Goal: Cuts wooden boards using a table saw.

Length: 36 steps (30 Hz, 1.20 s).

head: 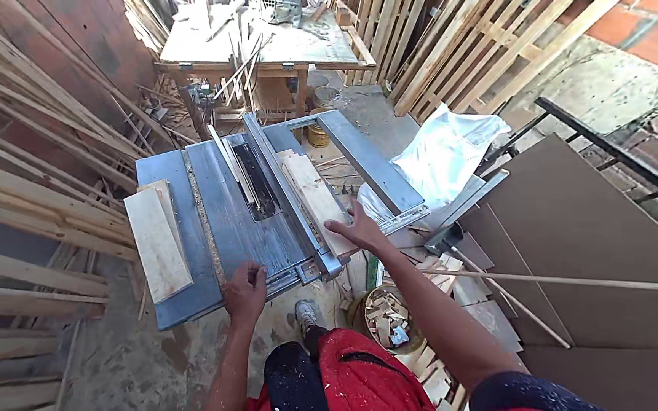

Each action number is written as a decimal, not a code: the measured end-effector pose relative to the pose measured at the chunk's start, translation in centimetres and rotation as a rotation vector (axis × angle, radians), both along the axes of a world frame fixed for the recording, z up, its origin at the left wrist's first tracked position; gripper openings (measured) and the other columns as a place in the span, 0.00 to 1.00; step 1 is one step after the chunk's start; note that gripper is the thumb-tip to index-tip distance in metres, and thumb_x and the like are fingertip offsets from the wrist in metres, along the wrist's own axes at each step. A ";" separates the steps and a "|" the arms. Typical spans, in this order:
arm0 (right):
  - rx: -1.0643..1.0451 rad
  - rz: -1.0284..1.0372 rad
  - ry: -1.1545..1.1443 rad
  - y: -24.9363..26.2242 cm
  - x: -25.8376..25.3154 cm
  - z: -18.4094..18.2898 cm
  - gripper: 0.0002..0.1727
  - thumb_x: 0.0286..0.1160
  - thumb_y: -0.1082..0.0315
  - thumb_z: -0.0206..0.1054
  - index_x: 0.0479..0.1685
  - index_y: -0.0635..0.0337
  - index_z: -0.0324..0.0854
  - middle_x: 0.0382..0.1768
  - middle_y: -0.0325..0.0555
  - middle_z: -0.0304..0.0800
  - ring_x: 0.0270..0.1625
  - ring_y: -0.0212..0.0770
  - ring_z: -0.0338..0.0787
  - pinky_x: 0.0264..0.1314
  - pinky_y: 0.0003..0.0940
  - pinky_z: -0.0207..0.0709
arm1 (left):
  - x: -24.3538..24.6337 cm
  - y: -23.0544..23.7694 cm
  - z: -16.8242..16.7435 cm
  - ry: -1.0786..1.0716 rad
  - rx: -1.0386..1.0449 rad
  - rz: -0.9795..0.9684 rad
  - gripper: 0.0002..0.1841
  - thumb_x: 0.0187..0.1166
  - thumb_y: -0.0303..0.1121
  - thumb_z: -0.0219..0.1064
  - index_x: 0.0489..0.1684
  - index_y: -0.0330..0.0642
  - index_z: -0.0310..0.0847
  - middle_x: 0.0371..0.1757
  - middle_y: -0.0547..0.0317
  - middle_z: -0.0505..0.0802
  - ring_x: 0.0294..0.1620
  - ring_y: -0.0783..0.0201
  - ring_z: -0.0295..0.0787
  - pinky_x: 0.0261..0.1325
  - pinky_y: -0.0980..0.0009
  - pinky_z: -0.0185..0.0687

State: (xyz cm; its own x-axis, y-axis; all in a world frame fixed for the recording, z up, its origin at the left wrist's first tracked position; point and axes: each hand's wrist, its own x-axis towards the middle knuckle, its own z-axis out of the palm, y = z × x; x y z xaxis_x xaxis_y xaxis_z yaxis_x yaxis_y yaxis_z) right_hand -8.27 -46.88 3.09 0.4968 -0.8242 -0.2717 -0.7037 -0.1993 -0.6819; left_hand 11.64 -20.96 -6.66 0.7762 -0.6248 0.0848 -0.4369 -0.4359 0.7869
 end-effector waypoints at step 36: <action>0.409 0.527 -0.360 16.0 5.6 -1.9 0.28 0.75 0.46 0.73 0.65 0.57 0.85 0.56 0.41 0.95 0.59 0.35 0.93 0.67 0.39 0.87 | 5.2 16.9 6.5 0.653 -0.453 0.192 0.38 0.73 0.46 0.69 0.85 0.43 0.65 0.66 0.40 0.89 0.57 0.44 0.91 0.57 0.47 0.90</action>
State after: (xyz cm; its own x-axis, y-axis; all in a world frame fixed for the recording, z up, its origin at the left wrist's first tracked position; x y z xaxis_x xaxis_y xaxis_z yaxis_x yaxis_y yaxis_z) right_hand -2.69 -30.89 1.22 0.9130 -0.3214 -0.2512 -0.3053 -0.1300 -0.9434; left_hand 16.85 -4.06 -0.18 0.8466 -0.4893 -0.2092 0.2208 -0.0347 0.9747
